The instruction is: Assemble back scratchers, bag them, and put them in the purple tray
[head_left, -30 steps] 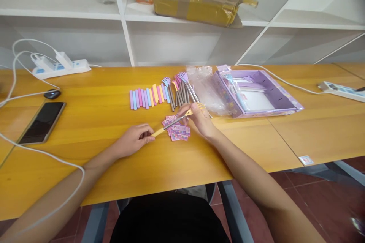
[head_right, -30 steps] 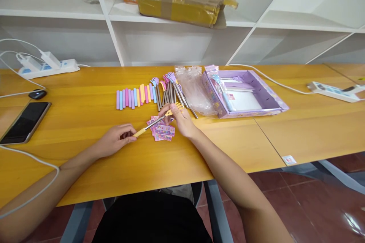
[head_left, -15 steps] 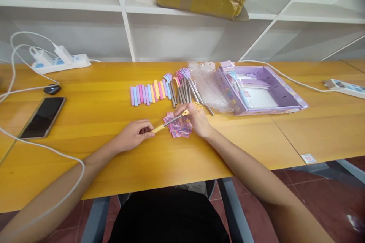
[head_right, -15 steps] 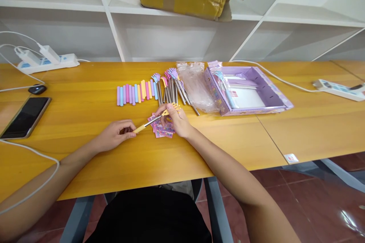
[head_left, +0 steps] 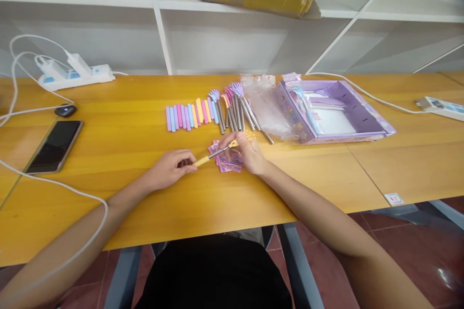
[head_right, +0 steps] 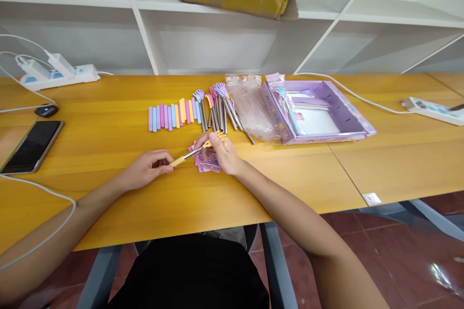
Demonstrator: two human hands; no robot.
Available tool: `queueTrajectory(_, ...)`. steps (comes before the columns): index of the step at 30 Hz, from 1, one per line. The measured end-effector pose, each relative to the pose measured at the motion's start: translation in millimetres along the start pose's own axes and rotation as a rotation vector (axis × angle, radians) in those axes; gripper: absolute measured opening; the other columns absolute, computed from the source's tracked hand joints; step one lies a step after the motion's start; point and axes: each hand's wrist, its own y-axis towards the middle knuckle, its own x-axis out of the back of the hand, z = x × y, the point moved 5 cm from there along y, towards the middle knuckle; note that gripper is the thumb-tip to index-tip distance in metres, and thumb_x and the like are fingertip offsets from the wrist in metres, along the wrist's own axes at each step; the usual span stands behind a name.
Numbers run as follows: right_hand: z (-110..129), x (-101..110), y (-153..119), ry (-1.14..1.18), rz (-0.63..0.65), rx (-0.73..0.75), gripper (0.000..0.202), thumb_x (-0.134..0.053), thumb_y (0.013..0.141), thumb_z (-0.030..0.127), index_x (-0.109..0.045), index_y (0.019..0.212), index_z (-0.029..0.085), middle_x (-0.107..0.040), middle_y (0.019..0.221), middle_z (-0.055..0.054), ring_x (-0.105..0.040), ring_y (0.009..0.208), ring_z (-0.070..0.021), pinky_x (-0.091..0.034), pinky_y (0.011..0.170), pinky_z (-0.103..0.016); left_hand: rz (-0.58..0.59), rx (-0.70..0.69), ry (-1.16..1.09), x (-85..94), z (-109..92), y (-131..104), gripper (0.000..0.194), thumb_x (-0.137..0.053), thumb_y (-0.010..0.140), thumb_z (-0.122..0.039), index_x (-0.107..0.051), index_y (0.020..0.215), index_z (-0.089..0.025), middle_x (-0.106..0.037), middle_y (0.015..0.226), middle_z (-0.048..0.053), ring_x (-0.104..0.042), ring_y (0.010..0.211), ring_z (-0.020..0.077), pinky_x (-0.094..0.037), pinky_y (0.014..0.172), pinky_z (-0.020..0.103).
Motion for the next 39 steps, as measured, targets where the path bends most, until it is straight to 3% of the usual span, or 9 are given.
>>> queueTrajectory(9,-1.1,-3.4,-2.5,-0.034,-0.003,-0.043,0.065,-0.045,0.102,0.080,-0.072,0.090,0.022,-0.068,0.073,-0.003,-0.059,0.056,-0.0169,-0.051,0.056,-0.034,0.004,0.001,-0.010,-1.0,1.5,0.2,0.025,-0.067,0.099,-0.045,-0.070,0.091,-0.021,-0.065,0.083,-0.001,-0.057,0.073,0.0158,-0.043,0.068,0.029)
queueTrajectory(18,4.8,-9.7,-1.9,-0.062,0.018,-0.007,0.066,-0.042,0.103,0.080,-0.073,0.089,0.024,-0.054,0.056,0.002,-0.053,0.053,-0.0172,-0.059,0.078,-0.042,0.005,-0.011,-0.010,-1.0,-2.5,0.8,0.027,-0.066,0.099,-0.046,-0.070,0.091,-0.021,-0.066,0.083,0.000,-0.057,0.073,0.0161,-0.043,0.068,0.029)
queueTrajectory(21,3.3,-10.1,-3.5,-0.051,0.031,-0.031,0.063,-0.042,0.106,0.076,-0.074,0.093,0.023,-0.041,0.051,0.006,-0.044,0.049,-0.0152,-0.055,0.065,-0.036,0.005,-0.008,-0.006,-0.7,-2.6,0.4,0.027,-0.066,0.099,-0.046,-0.070,0.091,-0.021,-0.067,0.084,0.000,-0.058,0.073,0.0164,-0.043,0.068,0.029)
queueTrajectory(24,0.1,-8.1,-2.9,-0.019,0.045,-0.030,0.061,-0.043,0.107,0.073,-0.074,0.095,0.022,-0.040,0.052,0.006,-0.039,0.047,-0.0132,-0.047,0.054,-0.031,0.003,-0.007,-0.015,-0.6,-2.1,1.4,0.026,-0.067,0.098,-0.045,-0.070,0.091,-0.021,-0.066,0.084,0.000,-0.058,0.073,0.0161,-0.043,0.069,0.029)
queueTrajectory(28,-4.6,-5.7,-0.6,-0.033,0.021,-0.010,0.062,-0.046,0.104,0.076,-0.073,0.090,0.022,-0.046,0.056,0.003,-0.046,0.050,-0.0150,-0.048,0.054,-0.032,0.006,-0.003,-0.020,-1.0,-0.8,4.3,0.026,-0.066,0.099,-0.045,-0.069,0.092,-0.021,-0.065,0.084,0.000,-0.057,0.074,0.0160,-0.043,0.069,0.029)
queueTrajectory(32,-8.2,-4.1,-1.8,-0.030,-0.070,0.003,0.063,-0.043,0.105,0.076,-0.073,0.088,0.023,-0.042,0.053,0.004,-0.041,0.048,-0.0149,-0.052,0.059,-0.036,-0.005,-0.011,0.014,0.6,-1.8,4.0,0.028,-0.063,0.101,-0.048,-0.068,0.094,-0.021,-0.065,0.088,0.000,-0.058,0.078,0.0168,-0.044,0.072,0.030)
queueTrajectory(39,-12.5,13.5,-2.9,-0.235,0.006,0.006,0.056,-0.048,0.106,0.072,-0.072,0.101,0.022,-0.044,0.057,0.005,-0.044,0.053,-0.0162,-0.042,0.053,-0.030,-0.079,-0.008,0.118,1.3,-5.8,-1.6,0.022,-0.058,0.103,-0.042,-0.065,0.099,-0.022,-0.068,0.092,0.001,-0.059,0.079,0.0182,-0.044,0.074,0.031)
